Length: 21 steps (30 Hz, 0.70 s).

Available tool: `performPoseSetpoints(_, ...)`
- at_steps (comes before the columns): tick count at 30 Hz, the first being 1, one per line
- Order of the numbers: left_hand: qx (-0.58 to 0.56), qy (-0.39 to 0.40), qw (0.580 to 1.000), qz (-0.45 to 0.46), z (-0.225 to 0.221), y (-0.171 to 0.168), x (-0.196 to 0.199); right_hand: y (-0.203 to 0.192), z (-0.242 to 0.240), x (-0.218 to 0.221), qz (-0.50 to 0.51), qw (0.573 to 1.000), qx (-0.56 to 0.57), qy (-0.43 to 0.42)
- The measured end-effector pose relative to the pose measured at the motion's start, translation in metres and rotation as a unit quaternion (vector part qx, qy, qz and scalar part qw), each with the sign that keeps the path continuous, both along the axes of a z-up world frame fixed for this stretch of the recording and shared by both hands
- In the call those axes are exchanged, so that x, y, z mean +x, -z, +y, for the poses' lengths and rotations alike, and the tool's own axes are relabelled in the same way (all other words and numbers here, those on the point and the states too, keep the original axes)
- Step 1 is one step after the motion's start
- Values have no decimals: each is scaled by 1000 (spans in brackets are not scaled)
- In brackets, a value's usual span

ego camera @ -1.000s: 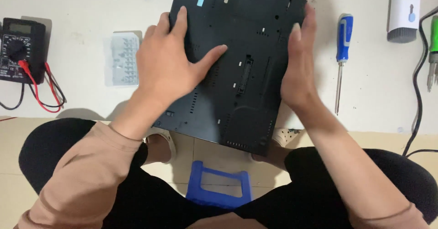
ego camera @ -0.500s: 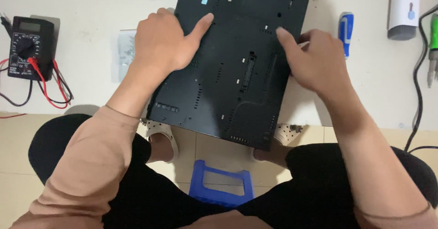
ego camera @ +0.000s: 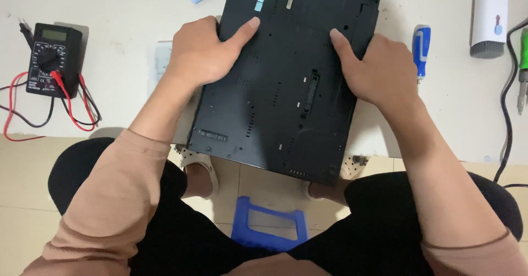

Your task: Disassembling a laptop by removing screws from the bottom panel and prying the casing open.

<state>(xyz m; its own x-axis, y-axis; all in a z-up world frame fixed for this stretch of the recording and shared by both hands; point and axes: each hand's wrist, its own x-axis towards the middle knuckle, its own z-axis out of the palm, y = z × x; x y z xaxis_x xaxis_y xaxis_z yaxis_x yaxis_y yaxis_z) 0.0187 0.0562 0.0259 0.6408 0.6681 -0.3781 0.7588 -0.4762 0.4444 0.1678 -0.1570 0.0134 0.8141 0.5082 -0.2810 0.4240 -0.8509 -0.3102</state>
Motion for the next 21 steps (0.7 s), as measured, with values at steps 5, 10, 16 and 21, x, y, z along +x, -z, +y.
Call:
performPoseSetpoints(5, -166, -65, 977, -120, -18, -28, -7, -1, -2, 2, 13, 999, -3, 37)
performPoseSetpoints(10, -391, -146, 876, -242, -15, -31, -15, -1, -5, 0, 12, 999, 28, 22)
performPoseSetpoints(16, -490, -128, 822, -261, -24, -30, -25, 0, -10, -3, 12, 999, 46, 27)
performPoseSetpoints(21, -472, -118, 805, -339, -31, -31, -37, -4, -14, -4, -1, 994, 109, 24)
